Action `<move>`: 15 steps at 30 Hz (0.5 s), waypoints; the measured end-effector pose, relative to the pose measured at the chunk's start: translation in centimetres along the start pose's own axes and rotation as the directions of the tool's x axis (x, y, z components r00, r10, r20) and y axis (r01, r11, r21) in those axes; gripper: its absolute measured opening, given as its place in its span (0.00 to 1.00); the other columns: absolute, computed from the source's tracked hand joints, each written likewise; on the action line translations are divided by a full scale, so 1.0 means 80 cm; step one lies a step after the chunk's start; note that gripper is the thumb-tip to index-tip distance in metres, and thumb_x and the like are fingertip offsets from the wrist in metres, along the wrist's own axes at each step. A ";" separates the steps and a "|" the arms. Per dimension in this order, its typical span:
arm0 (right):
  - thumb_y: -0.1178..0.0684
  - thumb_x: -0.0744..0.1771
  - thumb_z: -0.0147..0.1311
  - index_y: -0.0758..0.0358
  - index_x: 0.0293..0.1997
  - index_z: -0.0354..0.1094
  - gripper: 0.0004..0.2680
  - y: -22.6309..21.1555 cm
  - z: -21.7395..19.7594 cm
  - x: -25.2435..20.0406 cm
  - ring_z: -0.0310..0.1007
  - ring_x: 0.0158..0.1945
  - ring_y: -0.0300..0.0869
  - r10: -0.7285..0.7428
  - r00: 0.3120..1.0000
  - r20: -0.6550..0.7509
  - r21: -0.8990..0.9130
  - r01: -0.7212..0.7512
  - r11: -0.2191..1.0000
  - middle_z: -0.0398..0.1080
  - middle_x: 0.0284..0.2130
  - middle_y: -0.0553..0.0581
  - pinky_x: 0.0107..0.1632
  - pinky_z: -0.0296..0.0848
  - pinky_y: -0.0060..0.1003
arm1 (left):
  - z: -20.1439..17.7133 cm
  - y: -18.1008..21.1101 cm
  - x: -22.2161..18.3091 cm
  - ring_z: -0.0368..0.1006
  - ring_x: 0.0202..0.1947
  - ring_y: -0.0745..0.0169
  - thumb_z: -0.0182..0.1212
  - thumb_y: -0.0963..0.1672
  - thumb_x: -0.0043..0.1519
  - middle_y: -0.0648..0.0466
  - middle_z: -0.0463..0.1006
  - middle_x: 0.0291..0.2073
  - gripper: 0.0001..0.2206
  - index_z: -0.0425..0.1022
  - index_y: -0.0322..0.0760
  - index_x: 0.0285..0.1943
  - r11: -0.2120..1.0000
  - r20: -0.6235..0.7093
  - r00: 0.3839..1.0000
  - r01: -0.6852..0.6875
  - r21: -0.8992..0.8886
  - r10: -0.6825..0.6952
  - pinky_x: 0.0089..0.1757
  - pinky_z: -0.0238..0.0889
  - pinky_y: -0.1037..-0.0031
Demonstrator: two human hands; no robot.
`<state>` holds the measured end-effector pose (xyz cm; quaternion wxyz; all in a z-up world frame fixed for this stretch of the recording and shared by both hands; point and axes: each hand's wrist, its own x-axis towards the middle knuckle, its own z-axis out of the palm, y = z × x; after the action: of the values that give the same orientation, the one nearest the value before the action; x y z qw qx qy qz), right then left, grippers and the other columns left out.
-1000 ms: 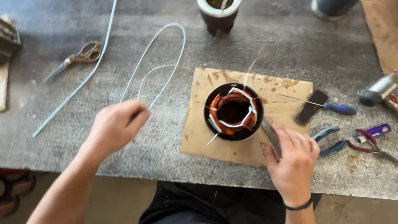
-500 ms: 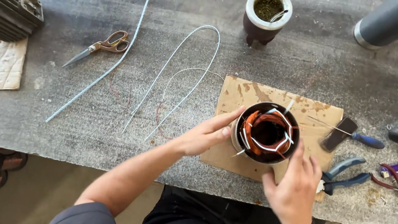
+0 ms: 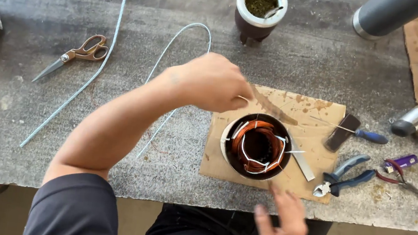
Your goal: Winding and securing copper coils in a motor stator using wire ties and pliers
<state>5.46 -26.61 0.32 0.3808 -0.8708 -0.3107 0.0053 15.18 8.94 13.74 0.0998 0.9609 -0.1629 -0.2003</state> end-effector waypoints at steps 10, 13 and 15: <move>0.64 0.68 0.56 0.73 0.44 0.75 0.04 0.030 -0.063 0.010 0.78 0.38 0.42 0.173 0.949 -0.262 0.143 -0.139 0.980 0.77 0.34 0.63 0.51 0.75 0.33 | 0.067 0.067 -0.162 0.79 0.37 0.61 0.63 0.49 0.65 0.58 0.85 0.38 0.14 0.79 0.44 0.57 0.998 -0.603 0.797 -0.062 -0.033 0.030 0.38 0.69 0.66; 0.61 0.66 0.58 0.66 0.38 0.77 0.03 0.007 -0.060 0.032 0.76 0.33 0.42 -0.029 0.988 -0.152 0.143 0.051 0.988 0.77 0.30 0.57 0.44 0.73 0.34 | 0.101 0.104 -0.142 0.78 0.31 0.63 0.60 0.50 0.68 0.60 0.83 0.34 0.19 0.72 0.46 0.67 0.976 -0.631 0.774 -0.171 -0.136 0.048 0.38 0.68 0.69; 0.57 0.67 0.55 0.63 0.39 0.76 0.04 -0.021 -0.060 0.058 0.68 0.27 0.45 -0.330 0.941 -0.075 0.120 0.337 0.934 0.73 0.25 0.52 0.38 0.70 0.38 | 0.121 0.127 -0.116 0.74 0.24 0.60 0.61 0.51 0.68 0.61 0.76 0.25 0.24 0.66 0.48 0.73 0.960 -0.643 0.765 -0.158 -0.232 -0.029 0.32 0.64 0.68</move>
<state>9.50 -26.38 5.86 0.4410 -0.7783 -0.4425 -0.0623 0.31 1.56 10.92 0.2876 0.9419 -0.1232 0.1223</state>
